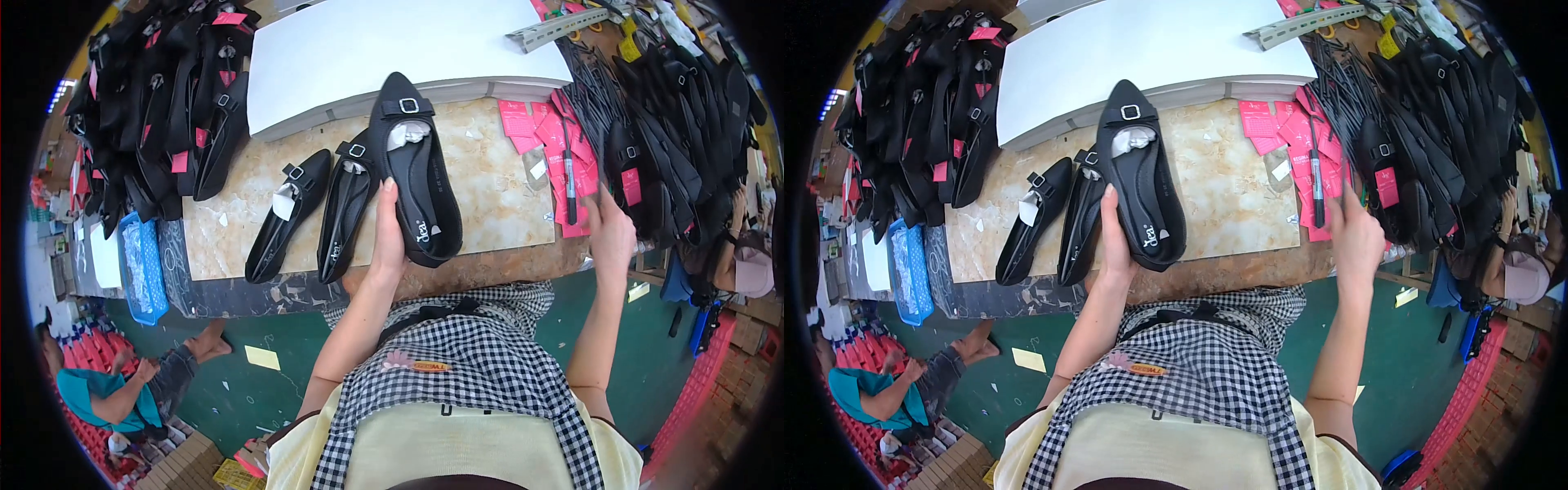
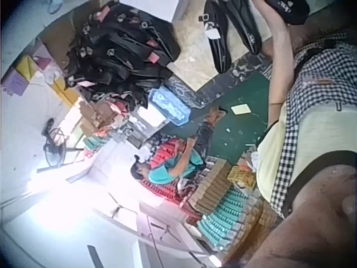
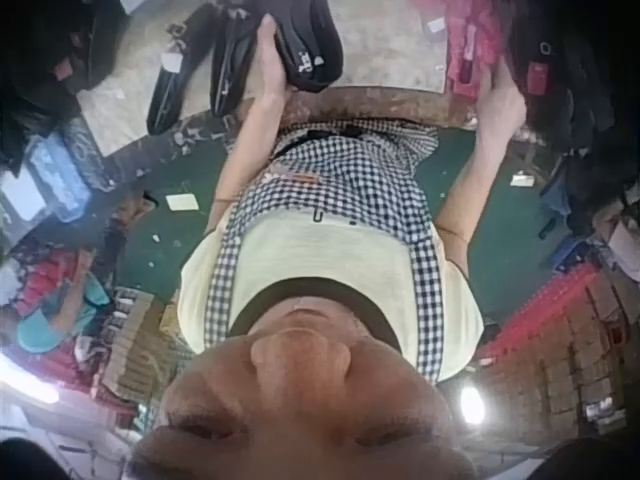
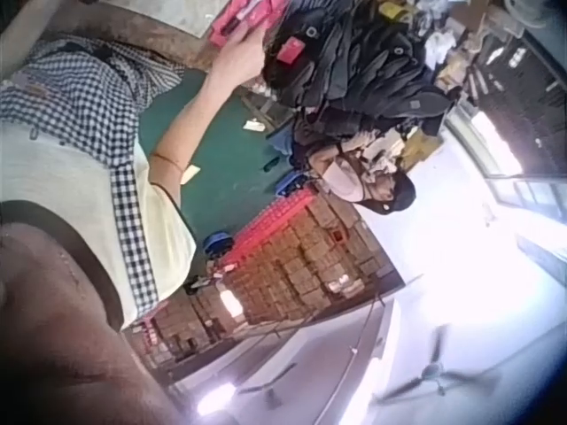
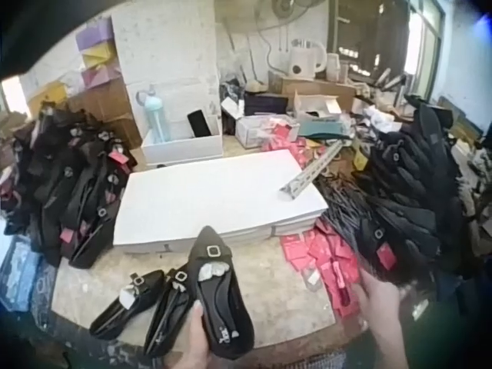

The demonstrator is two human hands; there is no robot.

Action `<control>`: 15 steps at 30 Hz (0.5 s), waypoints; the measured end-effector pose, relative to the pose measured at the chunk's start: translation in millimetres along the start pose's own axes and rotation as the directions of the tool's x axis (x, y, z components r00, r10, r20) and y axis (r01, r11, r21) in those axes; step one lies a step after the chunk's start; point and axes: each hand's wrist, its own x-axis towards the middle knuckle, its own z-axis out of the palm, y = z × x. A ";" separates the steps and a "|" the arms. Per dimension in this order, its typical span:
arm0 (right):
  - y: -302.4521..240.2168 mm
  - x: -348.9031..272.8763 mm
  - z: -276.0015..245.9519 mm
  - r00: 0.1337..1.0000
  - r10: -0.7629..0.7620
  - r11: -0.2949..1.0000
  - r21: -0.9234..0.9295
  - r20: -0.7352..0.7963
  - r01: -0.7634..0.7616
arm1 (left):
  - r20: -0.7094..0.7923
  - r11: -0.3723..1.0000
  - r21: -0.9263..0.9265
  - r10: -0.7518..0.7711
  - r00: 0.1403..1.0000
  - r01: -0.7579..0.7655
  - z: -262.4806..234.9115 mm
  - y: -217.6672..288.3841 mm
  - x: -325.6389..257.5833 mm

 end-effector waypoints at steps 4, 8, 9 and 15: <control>-71.7 3.2 -20.1 0.998 -0.038 0.993 0.117 0.051 0.032 | 0.003 0.998 0.033 0.054 0.999 -0.054 -4.6 1.6 -1.8; -123.3 -10.8 -36.8 0.912 -0.245 0.790 0.613 0.330 -0.010 | 0.025 0.974 0.163 0.154 0.988 -0.156 0.2 13.5 -4.2; -133.0 -15.8 -37.4 0.821 -0.365 0.710 0.702 0.439 -0.060 | 0.022 0.974 0.167 0.153 0.988 -0.155 0.2 15.9 -6.1; -154.5 -17.8 -24.7 0.761 -0.536 0.608 0.792 0.365 0.048 | -0.026 0.981 0.139 0.140 0.990 -0.135 -4.8 18.5 -12.3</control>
